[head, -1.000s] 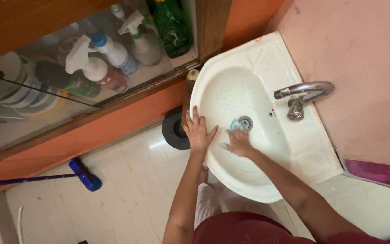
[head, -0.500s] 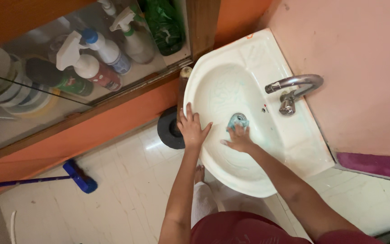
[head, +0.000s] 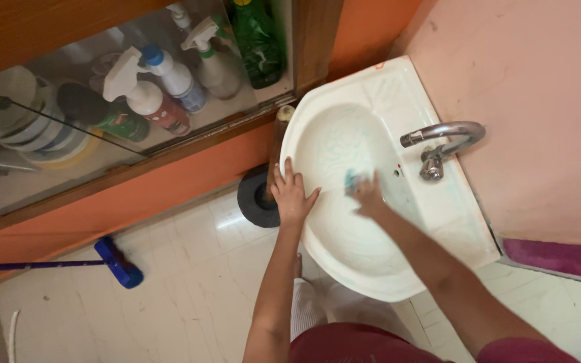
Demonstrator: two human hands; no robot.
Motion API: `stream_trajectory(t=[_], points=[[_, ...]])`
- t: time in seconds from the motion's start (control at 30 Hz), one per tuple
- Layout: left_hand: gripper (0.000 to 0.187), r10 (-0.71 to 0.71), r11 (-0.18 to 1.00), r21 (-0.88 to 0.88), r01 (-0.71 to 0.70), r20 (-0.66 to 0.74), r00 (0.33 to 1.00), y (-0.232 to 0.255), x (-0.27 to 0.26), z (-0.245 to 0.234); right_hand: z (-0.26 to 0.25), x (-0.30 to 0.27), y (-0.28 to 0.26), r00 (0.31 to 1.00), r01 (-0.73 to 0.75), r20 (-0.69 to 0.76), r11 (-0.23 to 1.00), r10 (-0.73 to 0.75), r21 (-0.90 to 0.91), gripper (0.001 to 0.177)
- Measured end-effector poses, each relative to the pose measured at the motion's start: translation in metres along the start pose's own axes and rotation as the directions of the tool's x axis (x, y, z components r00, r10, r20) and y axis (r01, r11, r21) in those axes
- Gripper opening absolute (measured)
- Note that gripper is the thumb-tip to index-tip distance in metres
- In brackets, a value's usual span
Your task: The person scrubs the interior basin and rim of a white bathroom sink using a blue sponge. They repeatedly wipe the surfaces and rinse the sponge under the running faucet to remove residue.
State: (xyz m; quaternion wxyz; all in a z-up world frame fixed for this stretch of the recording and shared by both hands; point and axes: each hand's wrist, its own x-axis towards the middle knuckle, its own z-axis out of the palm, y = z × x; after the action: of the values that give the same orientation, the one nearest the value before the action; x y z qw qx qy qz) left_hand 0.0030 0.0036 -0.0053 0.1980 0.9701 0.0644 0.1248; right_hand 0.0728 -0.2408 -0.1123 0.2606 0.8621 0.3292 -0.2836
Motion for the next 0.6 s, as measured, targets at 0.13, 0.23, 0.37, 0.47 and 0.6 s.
stream_trajectory(t=[0.13, 0.23, 0.37, 0.47, 0.6], points=[[0.057, -0.013, 1.0, 0.001, 0.013, 0.015, 1.0, -0.001, 0.004, 0.0, -0.027, 0.006, 0.075, 0.989, -0.1, 0.054, 0.887, 0.138, -0.451, 0.032], [0.056, -0.013, 1.0, 0.0, 0.013, 0.01, 1.0, -0.001, 0.002, 0.002, -0.022, -0.036, 0.054, 0.986, -0.088, 0.096, 0.913, 0.137, -0.399, 0.072], [0.06, 0.0, 1.0, 0.005, 0.0, 0.034, 0.999, 0.0, 0.004, -0.003, 0.006, -0.113, 0.009, 0.993, -0.065, -0.106, 0.993, 0.055, -0.093, 0.047], [0.058, 0.059, 0.998, 0.011, -0.059, -0.014, 0.998, 0.003, 0.006, -0.008, 0.026, -0.143, 0.007, 0.956, -0.017, -0.288, 0.994, 0.049, 0.112, 0.029], [0.047, 0.154, 0.986, -0.039, -0.161, -0.145, 0.977, 0.008, -0.002, -0.019, 0.033, -0.167, 0.023, 0.843, 0.049, -0.495, 0.885, 0.212, 0.462, 0.016]])
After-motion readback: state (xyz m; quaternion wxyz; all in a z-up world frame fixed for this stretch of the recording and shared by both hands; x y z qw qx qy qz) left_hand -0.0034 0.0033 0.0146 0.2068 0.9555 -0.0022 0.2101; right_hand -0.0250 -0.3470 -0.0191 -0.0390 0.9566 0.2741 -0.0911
